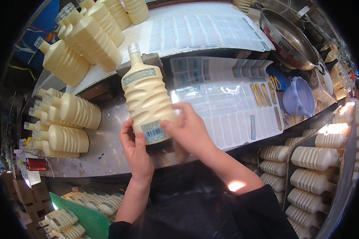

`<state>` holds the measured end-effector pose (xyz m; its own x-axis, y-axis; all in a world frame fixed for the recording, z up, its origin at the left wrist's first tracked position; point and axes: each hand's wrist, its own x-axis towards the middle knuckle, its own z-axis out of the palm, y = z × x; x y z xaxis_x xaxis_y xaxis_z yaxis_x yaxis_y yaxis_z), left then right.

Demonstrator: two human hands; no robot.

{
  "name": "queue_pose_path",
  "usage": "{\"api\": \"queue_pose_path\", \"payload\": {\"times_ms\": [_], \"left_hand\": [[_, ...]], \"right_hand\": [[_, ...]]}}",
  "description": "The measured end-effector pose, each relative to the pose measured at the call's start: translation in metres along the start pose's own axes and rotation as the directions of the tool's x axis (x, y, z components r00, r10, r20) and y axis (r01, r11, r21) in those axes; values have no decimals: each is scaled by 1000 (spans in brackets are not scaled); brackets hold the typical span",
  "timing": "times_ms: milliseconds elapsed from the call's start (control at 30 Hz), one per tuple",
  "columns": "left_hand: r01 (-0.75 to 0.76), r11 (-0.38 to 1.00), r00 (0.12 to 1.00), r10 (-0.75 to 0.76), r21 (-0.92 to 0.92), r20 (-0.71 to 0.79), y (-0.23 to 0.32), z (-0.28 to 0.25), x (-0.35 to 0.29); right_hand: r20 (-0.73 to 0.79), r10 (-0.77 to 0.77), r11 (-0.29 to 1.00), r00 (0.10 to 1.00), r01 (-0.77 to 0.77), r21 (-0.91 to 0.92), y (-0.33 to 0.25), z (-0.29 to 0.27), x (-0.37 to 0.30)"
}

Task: The person picks up a plastic bottle, applies a label to its body, smooths it with a card, and places the bottle on a tray. The process is repeated for multiple bottles.

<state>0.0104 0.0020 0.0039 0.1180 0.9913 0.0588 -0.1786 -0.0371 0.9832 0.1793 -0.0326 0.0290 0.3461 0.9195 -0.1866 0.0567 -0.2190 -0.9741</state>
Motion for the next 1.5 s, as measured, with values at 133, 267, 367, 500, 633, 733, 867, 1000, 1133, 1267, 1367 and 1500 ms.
{"api": "queue_pose_path", "payload": {"times_ms": [133,267,367,500,633,733,867,1000,1133,1267,1367,1500], "left_hand": [[33,999,999,-34,-4,-12,8,7,0],[15,1000,1000,-14,12,-11,9,8,-1],[15,1000,1000,-14,14,-22,9,8,0],[28,1000,999,-28,-4,-23,9,9,0],[42,999,999,-41,12,-31,7,8,1],[15,997,1000,-14,72,-14,7,1,-2],[-48,976,998,40,213,43,6,2,-2],[-54,978,998,50,200,25,7,4,-3],[-60,982,998,59,180,12,-1,-3,-7],[-1,1000,999,1,9,47,-8,-14,-2],[19,987,999,-14,-159,34,-8,-17,-2],[66,984,996,-55,-166,69,-8,-19,-1]], "right_hand": [[-4,-19,992,1000,19,-125,-10,4,-2],[2,1,995,1000,-1,-104,-11,3,-3],[0,4,995,1000,-4,-99,-10,4,-3],[-1,8,997,1000,-8,-83,-11,4,-3],[-8,2,992,1000,-3,-128,-10,1,-3],[4,13,994,1000,-13,109,-20,-11,5],[-48,-282,959,958,283,3,-31,-23,4],[100,-563,720,821,546,-429,-51,-7,-7],[156,-858,323,489,751,-576,-47,-10,-7],[449,-849,57,278,893,-445,-39,12,-40],[328,-901,49,284,818,-573,-54,17,-34],[502,-773,8,387,798,-603,-50,33,-42]]}}
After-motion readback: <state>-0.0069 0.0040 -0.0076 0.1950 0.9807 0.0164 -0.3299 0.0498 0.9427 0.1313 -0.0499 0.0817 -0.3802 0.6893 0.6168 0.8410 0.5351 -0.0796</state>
